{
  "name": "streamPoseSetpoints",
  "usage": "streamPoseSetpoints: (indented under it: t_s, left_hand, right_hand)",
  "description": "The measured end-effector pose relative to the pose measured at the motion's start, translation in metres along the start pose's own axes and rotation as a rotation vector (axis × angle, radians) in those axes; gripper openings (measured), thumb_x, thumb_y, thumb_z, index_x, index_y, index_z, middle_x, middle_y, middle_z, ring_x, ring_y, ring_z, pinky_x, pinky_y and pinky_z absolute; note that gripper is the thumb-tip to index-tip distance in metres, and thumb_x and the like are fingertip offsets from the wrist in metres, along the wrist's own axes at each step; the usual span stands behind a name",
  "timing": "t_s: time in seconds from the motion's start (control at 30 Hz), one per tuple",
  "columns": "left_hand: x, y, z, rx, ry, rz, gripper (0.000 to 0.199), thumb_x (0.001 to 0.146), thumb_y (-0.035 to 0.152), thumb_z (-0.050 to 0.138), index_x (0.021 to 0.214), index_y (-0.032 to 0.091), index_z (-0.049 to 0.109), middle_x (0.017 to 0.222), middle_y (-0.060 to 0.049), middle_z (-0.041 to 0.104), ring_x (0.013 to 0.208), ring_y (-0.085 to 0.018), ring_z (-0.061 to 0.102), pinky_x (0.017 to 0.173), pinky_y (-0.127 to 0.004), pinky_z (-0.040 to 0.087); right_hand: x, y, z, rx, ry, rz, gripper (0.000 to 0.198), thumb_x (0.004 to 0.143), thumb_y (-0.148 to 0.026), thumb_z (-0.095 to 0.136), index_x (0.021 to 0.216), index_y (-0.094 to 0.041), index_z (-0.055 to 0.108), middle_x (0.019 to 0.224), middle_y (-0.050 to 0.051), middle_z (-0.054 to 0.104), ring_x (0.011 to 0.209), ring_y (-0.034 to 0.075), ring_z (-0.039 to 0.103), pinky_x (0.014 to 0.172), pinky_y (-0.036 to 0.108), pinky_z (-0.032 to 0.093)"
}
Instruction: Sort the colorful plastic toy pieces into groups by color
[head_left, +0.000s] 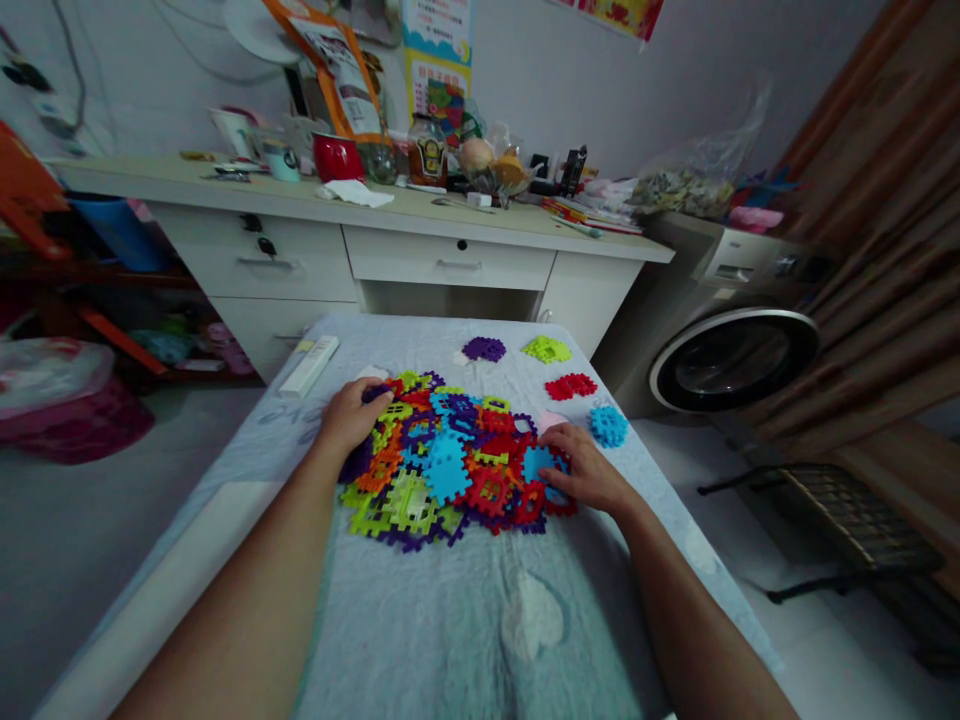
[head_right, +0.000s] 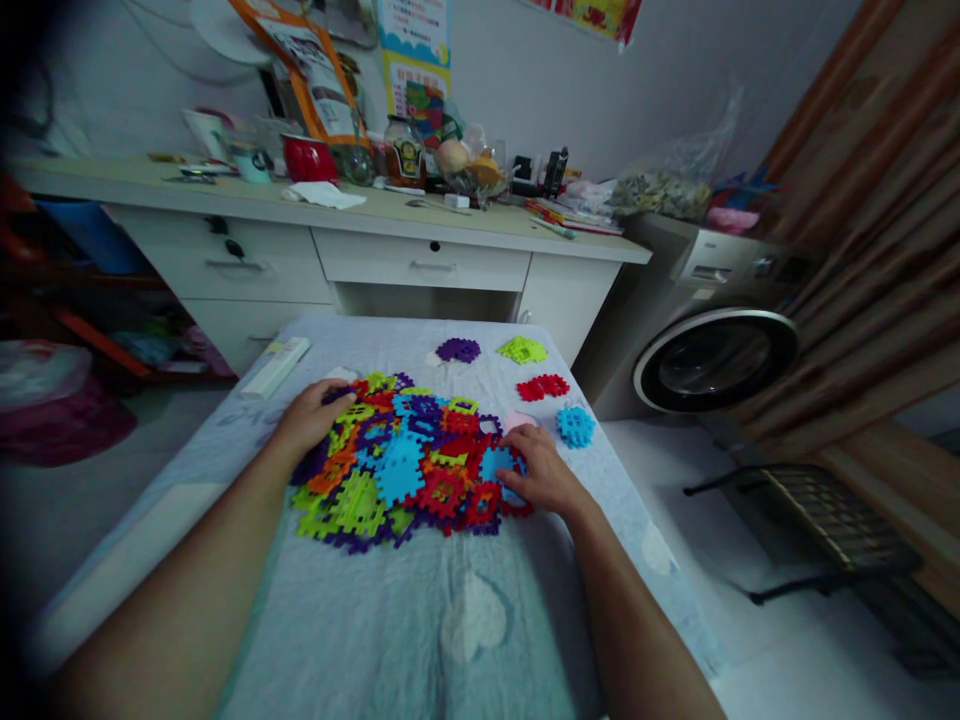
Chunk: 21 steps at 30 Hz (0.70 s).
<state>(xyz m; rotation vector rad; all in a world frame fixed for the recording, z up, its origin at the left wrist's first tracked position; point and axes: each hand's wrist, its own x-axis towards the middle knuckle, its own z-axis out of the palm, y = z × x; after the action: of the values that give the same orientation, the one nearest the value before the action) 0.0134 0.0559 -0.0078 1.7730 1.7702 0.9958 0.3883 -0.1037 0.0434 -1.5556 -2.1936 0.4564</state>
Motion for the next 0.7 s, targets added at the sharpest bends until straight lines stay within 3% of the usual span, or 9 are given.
streamPoseSetpoints:
  t_s: [0.17,0.3,0.4,0.53,0.7]
  left_hand:
    - [-0.001,0.0,-0.001,-0.002,-0.006,0.004,0.037,0.076,0.045,0.063,0.107,0.024,0.067,0.112,-0.005,0.071,0.105,-0.025,0.064,0.095,-0.036,0.048]
    - [0.0,-0.001,0.0,-0.008,-0.004,0.013,0.037,0.076,0.044,0.063,0.106,0.024,0.068,0.113,-0.005,0.071,0.105,-0.024,0.064,0.095,-0.036,0.048]
    - [0.001,-0.002,0.001,-0.008,-0.005,0.009,0.037,0.076,0.044,0.063,0.107,0.024,0.067,0.113,-0.006,0.071,0.105,-0.025,0.064,0.096,-0.036,0.048]
    - [0.001,-0.003,0.001,0.001,-0.001,0.002,0.037,0.077,0.044,0.063,0.108,0.024,0.067,0.114,-0.006,0.07,0.106,-0.025,0.064,0.096,-0.037,0.048]
    - [0.002,-0.006,0.003,0.013,0.0,0.013,0.037,0.078,0.044,0.062,0.108,0.024,0.067,0.115,-0.006,0.07,0.107,-0.025,0.063,0.097,-0.037,0.047]
  right_hand:
    - [0.001,0.006,0.003,0.1,0.158,0.013,0.019,0.085,-0.032,0.062,0.099,-0.02,0.067,0.098,0.007,0.064,0.092,0.021,0.058,0.086,0.036,0.046]
    - [0.001,0.017,0.0,0.173,0.391,0.184,0.021,0.085,-0.035,0.055,0.092,-0.019,0.066,0.08,0.005,0.064,0.073,0.019,0.057,0.071,0.032,0.047]
    - [-0.001,0.024,-0.004,0.15,0.533,0.292,0.028,0.084,-0.038,0.055,0.1,-0.018,0.067,0.078,0.004,0.065,0.069,0.019,0.058,0.07,0.032,0.047]
    - [-0.002,0.027,-0.005,0.01,0.566,0.396,0.031,0.083,-0.035,0.054,0.106,-0.017,0.065,0.077,0.004,0.066,0.067,0.02,0.059,0.07,0.032,0.046]
    - [-0.004,0.022,-0.007,-0.238,0.557,0.45,0.026,0.086,-0.029,0.049,0.101,-0.018,0.066,0.096,0.01,0.07,0.083,0.023,0.063,0.077,0.033,0.045]
